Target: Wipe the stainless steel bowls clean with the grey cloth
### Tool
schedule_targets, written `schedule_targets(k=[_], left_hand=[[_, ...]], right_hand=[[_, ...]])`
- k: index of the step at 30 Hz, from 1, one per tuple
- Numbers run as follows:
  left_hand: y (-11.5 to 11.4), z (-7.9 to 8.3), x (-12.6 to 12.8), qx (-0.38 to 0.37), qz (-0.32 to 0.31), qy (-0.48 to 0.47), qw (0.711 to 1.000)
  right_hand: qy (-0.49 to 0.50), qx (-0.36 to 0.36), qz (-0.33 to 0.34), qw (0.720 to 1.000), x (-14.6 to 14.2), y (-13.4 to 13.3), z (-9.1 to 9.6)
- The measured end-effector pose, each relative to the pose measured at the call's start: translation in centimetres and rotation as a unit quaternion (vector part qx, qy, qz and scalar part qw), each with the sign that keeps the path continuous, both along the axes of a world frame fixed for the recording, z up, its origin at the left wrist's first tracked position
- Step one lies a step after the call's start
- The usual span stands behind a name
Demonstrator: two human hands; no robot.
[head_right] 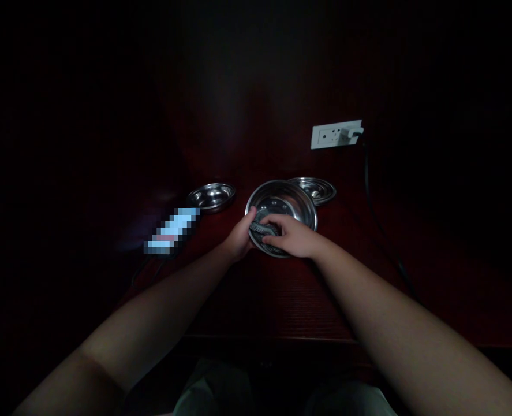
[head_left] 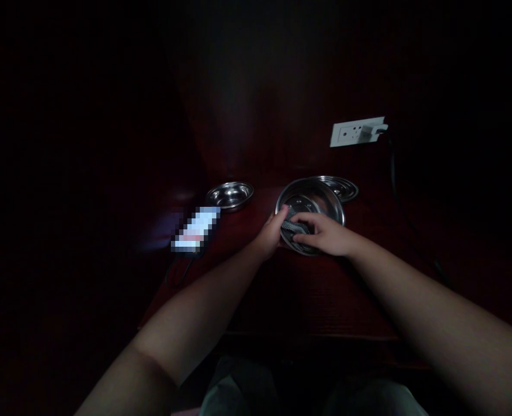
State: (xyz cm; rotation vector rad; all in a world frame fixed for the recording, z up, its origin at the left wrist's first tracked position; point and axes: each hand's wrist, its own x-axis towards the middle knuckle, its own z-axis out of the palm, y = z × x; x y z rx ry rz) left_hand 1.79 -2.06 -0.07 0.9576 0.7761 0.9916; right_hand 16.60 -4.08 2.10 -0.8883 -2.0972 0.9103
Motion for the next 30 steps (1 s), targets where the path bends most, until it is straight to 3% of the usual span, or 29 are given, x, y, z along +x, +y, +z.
schedule_targets(k=[4, 15, 21, 30], left_hand=[[-0.1, 0.3, 0.0, 0.005, -0.029, 0.003, 1.0], [-1.3, 0.8, 0.5, -0.011, -0.082, -0.015, 0.996], [-1.6, 0.9, 0.1, 0.039, -0.122, 0.008, 0.992], [-1.5, 0.5, -0.1, 0.064, -0.142, 0.037, 0.987]], right_hand=[[0.067, 0.0, -0.031, 0.997, -0.5, 0.0, -0.1], [0.098, 0.185, -0.149, 0.967, -0.3, 0.3, -0.1], [0.031, 0.28, -0.188, 0.941, 0.2, 0.5, 0.3], [-0.099, 0.29, -0.318, 0.897, 1.1, 1.6, -0.1]])
